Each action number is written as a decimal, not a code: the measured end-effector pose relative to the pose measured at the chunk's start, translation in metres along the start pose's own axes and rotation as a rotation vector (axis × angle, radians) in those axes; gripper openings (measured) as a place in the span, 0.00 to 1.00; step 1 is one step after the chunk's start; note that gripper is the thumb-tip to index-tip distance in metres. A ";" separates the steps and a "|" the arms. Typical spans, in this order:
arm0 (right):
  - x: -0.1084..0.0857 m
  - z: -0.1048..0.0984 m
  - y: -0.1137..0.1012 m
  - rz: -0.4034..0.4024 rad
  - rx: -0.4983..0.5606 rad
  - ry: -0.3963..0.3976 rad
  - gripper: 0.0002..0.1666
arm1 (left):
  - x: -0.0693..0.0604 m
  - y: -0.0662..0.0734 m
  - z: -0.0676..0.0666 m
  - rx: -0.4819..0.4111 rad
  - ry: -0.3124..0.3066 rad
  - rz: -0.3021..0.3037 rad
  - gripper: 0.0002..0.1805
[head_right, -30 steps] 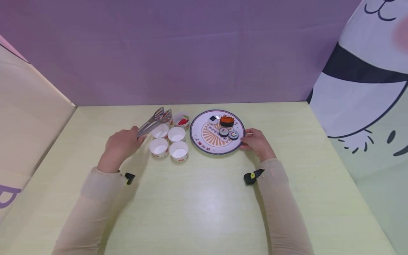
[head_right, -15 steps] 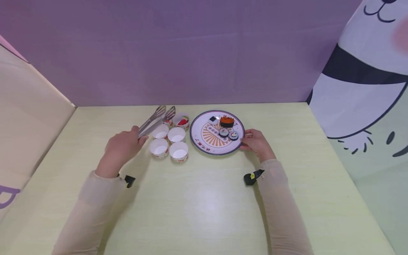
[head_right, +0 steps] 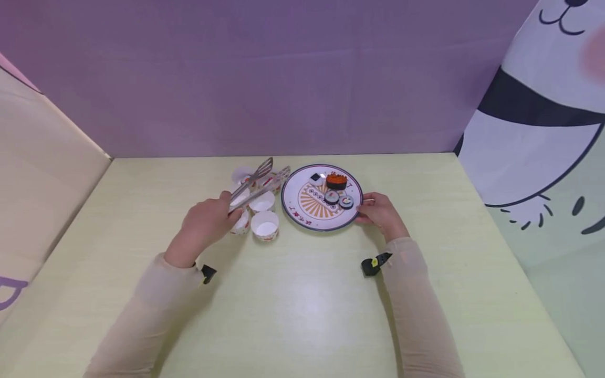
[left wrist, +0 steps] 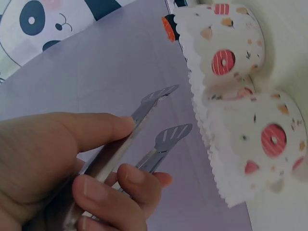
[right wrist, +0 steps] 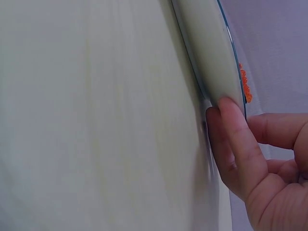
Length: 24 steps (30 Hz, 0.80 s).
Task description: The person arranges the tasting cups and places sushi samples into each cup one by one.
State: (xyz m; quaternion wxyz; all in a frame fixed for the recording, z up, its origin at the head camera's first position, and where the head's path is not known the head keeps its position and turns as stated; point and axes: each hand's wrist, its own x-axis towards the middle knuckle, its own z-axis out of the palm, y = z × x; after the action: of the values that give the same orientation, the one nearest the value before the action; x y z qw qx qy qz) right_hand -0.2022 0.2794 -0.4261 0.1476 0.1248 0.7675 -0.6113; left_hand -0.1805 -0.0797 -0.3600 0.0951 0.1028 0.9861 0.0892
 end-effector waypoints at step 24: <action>0.001 -0.001 0.001 -0.008 0.003 -0.004 0.30 | 0.020 0.053 0.017 0.035 -0.034 0.031 0.32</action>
State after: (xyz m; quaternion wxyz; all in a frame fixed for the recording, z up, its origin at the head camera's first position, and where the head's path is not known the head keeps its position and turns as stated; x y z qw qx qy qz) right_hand -0.2025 0.2804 -0.4274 0.1467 0.1207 0.7666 -0.6133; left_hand -0.1863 -0.0218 -0.3700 0.1088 0.1213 0.9840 0.0716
